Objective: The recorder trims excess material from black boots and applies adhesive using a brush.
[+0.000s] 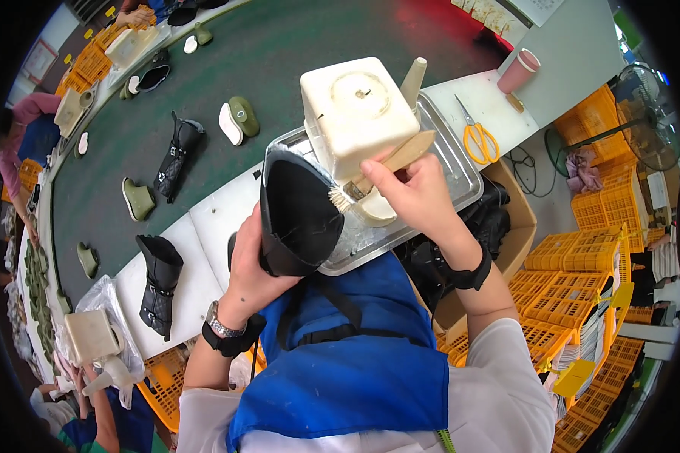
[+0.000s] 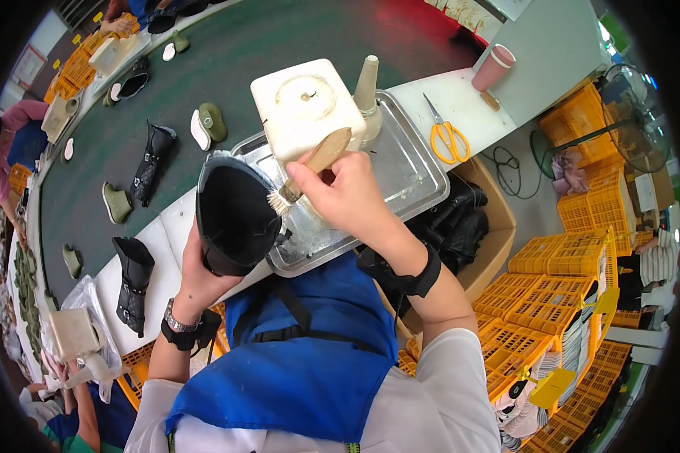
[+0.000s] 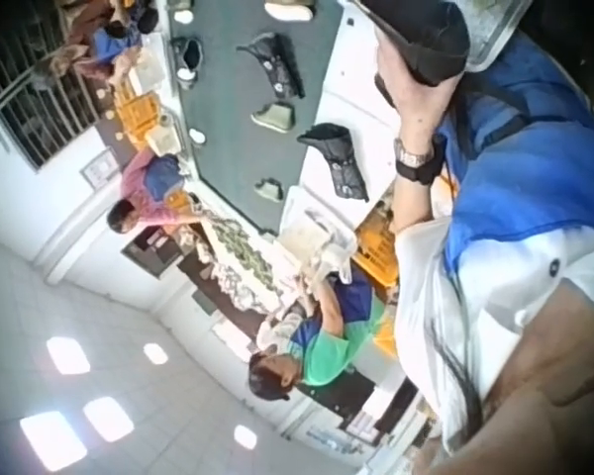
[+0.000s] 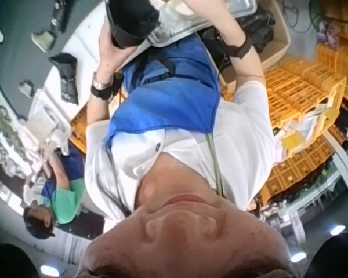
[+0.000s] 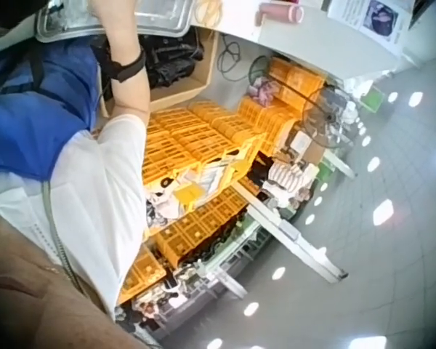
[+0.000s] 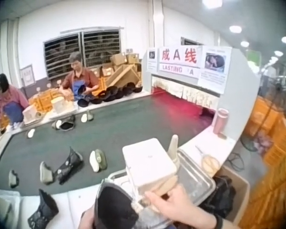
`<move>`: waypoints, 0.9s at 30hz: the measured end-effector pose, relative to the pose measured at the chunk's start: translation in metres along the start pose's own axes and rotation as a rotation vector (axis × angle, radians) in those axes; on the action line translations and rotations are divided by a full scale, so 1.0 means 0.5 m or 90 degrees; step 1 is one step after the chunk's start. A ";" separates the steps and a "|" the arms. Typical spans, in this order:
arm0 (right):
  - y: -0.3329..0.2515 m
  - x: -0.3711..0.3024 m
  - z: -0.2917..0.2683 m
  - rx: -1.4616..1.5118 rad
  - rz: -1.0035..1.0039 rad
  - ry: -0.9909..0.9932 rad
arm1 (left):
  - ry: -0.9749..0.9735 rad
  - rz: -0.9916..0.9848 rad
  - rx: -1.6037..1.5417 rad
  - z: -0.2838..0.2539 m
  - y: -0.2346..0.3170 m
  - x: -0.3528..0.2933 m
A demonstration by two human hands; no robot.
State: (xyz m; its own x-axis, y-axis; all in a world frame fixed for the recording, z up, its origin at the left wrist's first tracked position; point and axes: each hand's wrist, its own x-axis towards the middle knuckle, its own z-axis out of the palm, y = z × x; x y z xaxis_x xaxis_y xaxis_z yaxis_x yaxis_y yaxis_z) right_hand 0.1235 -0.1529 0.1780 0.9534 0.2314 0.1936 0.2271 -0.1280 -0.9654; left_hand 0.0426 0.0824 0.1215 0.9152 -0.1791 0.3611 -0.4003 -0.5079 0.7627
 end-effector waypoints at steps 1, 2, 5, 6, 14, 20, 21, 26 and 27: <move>0.004 0.003 0.000 -0.019 -0.031 0.035 | -0.023 -0.026 -0.045 -0.001 0.002 -0.002; 0.005 0.006 -0.001 -0.021 -0.031 0.038 | -0.025 -0.023 -0.047 -0.002 0.004 -0.006; 0.007 0.017 -0.005 -0.101 -0.022 0.013 | -0.081 -0.024 -0.089 -0.007 0.015 -0.011; 0.009 0.021 -0.002 -0.101 -0.039 0.012 | -0.112 -0.037 -0.118 -0.010 0.022 -0.010; -0.012 0.046 -0.028 0.046 -0.025 0.025 | -0.229 -0.119 -0.245 -0.027 0.009 -0.005; 0.029 0.065 -0.015 -0.050 -0.009 -0.005 | -0.321 -0.208 -0.383 -0.006 0.075 0.027; 0.023 0.068 -0.005 -0.043 -0.051 -0.010 | -0.286 -0.266 -0.373 -0.019 0.104 0.023; 0.021 0.051 -0.064 -0.045 -0.013 0.083 | -0.240 -0.307 0.010 -0.048 0.074 0.000; 0.019 0.031 -0.093 -0.018 -0.006 0.137 | -0.288 -0.443 -0.048 -0.044 0.049 0.022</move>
State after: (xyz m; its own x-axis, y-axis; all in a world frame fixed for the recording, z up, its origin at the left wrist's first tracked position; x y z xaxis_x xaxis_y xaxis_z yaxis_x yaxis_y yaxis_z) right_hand 0.1498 -0.1954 0.1799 0.9709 0.0226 0.2382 0.2388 -0.1544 -0.9587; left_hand 0.0417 0.0864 0.1557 0.8790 -0.1741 -0.4438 0.2762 -0.5728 0.7717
